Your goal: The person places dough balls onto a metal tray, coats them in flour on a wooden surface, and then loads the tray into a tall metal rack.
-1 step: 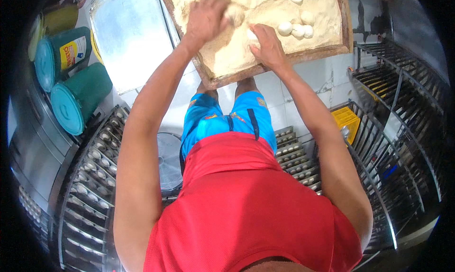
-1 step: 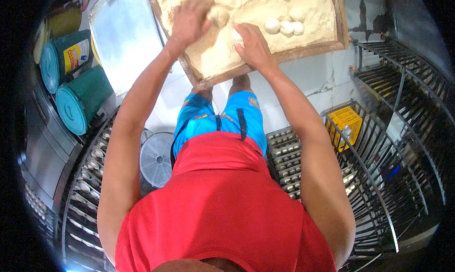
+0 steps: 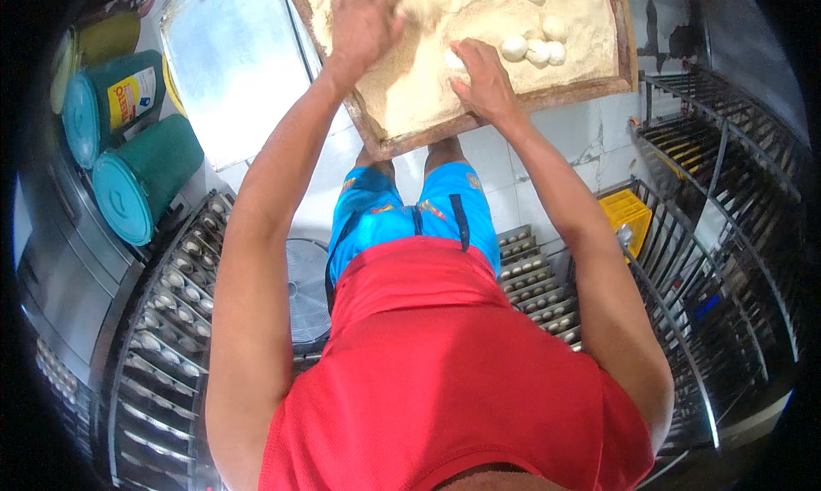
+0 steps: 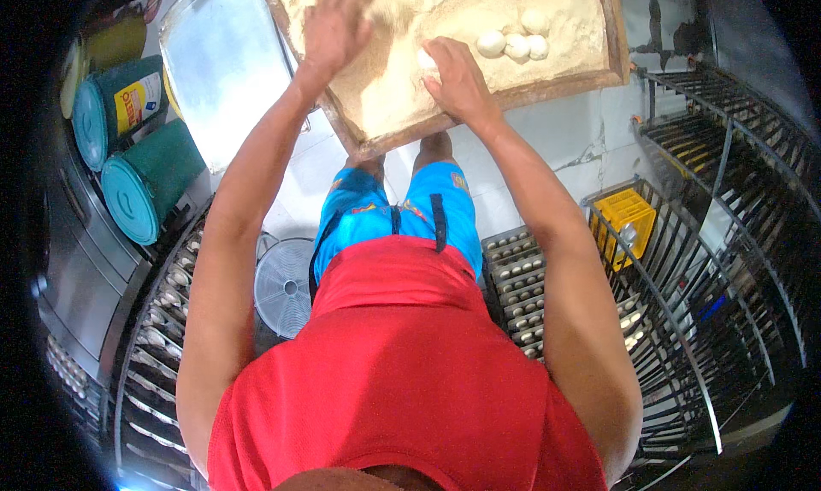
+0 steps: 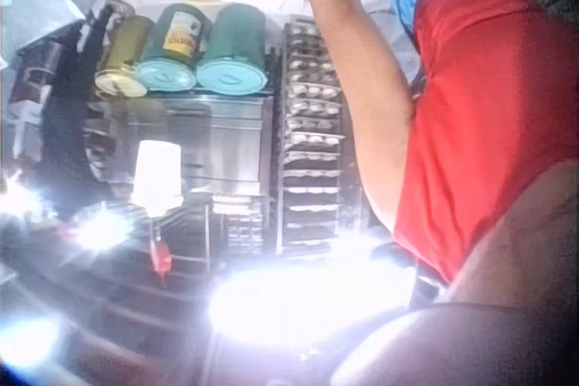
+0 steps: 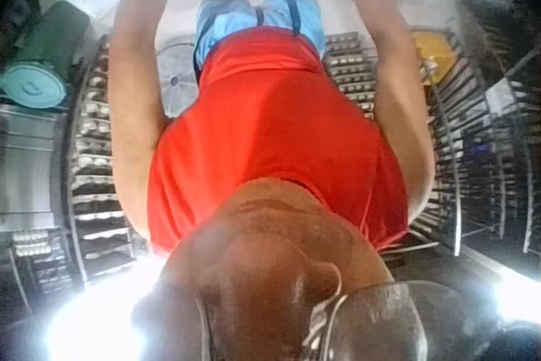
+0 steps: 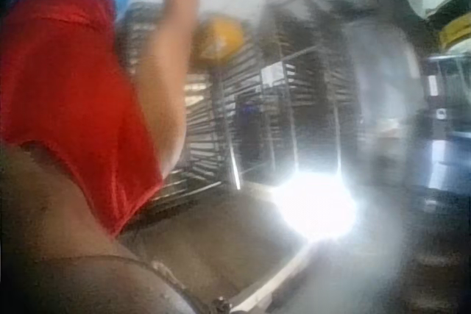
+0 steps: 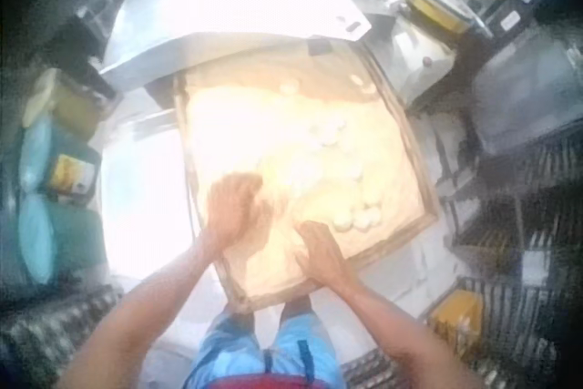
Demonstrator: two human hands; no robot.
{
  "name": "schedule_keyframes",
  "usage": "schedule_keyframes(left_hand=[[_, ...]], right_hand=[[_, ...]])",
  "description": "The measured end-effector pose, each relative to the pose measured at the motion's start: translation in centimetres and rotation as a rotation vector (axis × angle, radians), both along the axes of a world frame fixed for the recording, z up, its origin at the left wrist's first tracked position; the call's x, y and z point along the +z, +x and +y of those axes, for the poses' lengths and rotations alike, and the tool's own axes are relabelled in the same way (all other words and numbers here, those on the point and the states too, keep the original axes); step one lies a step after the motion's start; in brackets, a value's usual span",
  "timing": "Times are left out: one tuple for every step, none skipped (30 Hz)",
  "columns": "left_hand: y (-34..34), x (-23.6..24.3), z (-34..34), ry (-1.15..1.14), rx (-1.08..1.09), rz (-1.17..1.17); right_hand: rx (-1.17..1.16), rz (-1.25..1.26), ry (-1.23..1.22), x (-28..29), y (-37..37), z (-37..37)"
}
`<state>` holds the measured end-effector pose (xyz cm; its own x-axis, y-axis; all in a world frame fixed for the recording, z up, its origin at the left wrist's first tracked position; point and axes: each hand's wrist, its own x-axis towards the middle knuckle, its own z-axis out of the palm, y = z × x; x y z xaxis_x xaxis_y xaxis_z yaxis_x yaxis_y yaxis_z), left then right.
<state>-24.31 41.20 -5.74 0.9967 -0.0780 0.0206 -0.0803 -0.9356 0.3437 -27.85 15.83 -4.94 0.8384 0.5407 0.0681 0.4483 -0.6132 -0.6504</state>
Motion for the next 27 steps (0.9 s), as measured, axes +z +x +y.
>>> schedule_keyframes(left_hand=[[0.6,-0.1,0.2,-0.069,0.044,-0.094],[1.1,-0.1,0.5,-0.137,0.088,-0.188],[1.5,-0.2,0.8,-0.199,0.137,-0.285],[1.4,-0.3,0.9,-0.202,0.153,-0.245],[0.9,-0.3,0.8,-0.205,0.169,-0.205],[0.4,-0.4,0.7,-0.21,0.181,-0.164],[0.0,-0.2,0.5,-0.226,0.186,-0.151],[-0.5,0.1,0.3,-0.242,0.192,-0.139],[-1.0,0.3,0.1,-0.259,0.2,-0.125],[-1.3,0.3,-0.1,-0.271,0.205,-0.121],[-1.5,0.2,-0.3,-0.283,0.209,-0.117],[-1.9,0.4,-0.6,-0.294,0.217,-0.109],[-2.1,0.6,-0.9,-0.303,0.219,-0.086],[-2.3,0.8,-1.3,-0.302,0.198,-0.118],[-2.6,0.9,-1.8,-0.302,0.175,-0.151],[-2.9,1.1,-2.2,-0.301,0.156,-0.181],[-3.3,1.3,-2.9,-0.308,0.115,-0.168],[-3.6,1.7,-3.9,-0.316,0.071,-0.156],[-3.9,2.0,-4.8,-0.323,0.027,-0.144],[-4.1,2.0,-5.6,-0.332,0.013,-0.114],[-4.3,1.9,-6.2,-0.338,-0.002,-0.084],[-4.4,1.9,-6.8,-0.343,-0.017,-0.053],[-4.5,1.9,-7.2,-0.33,-0.02,-0.01],[-4.4,1.8,-7.5,-0.333,-0.023,-0.018],[-4.4,1.7,-7.8,-0.335,-0.025,-0.026],[-4.5,1.6,-8.0,-0.338,-0.028,-0.034],[-4.5,1.5,-8.0,-0.348,-0.019,-0.027]], right_hand=[[-0.011,-0.021,-0.006,-0.5,0.1,-0.1],[-0.029,0.02,-0.024,-0.8,-0.1,-0.5],[-0.042,0.058,-0.035,-1.0,0.1,-0.4],[-0.054,0.095,-0.046,-1.1,0.5,-0.4],[-0.079,0.021,-0.064,-1.4,1.4,-0.6],[-0.109,-0.051,-0.084,-1.7,2.6,-0.9],[-0.138,-0.125,-0.107,-1.6,3.6,-1.1],[-0.195,-0.124,-0.165,-1.4,4.3,-1.4],[-0.25,-0.122,-0.223,-0.9,5.1,-1.5],[-0.305,-0.12,-0.282,-0.6,5.7,-1.8],[-0.308,-0.144,-0.323,-0.7,6.2,-2.3],[-0.304,-0.096,-0.309,-0.6,6.4,-2.8],[-0.302,-0.048,-0.296,-0.4,6.5,-3.3],[-0.301,0.0,-0.283,-0.2,6.6,-3.9],[-0.279,-0.013,-0.272,0.2,6.3,-4.8],[-0.253,-0.022,-0.259,0.5,5.6,-5.7],[-0.227,-0.032,-0.246,0.5,5.1,-6.4],[-0.225,-0.048,-0.272,0.4,4.6,-6.9],[-0.223,-0.064,-0.298,0.2,4.2,-7.3],[-0.221,-0.08,-0.324,0.1,3.9,-7.7],[-0.227,-0.054,-0.335,0.2,3.8,-7.6],[-0.232,-0.028,-0.345,0.3,3.8,-7.2],[-0.237,-0.002,-0.356,0.3,3.7,-6.9],[-0.184,0.023,-0.315,0.1,3.4,-6.7],[-0.132,0.048,-0.273,-0.1,3.0,-6.6],[-0.079,0.073,-0.231,-0.3,2.8,-6.7],[-0.073,0.057,-0.159,-0.3,2.8,-6.7]])
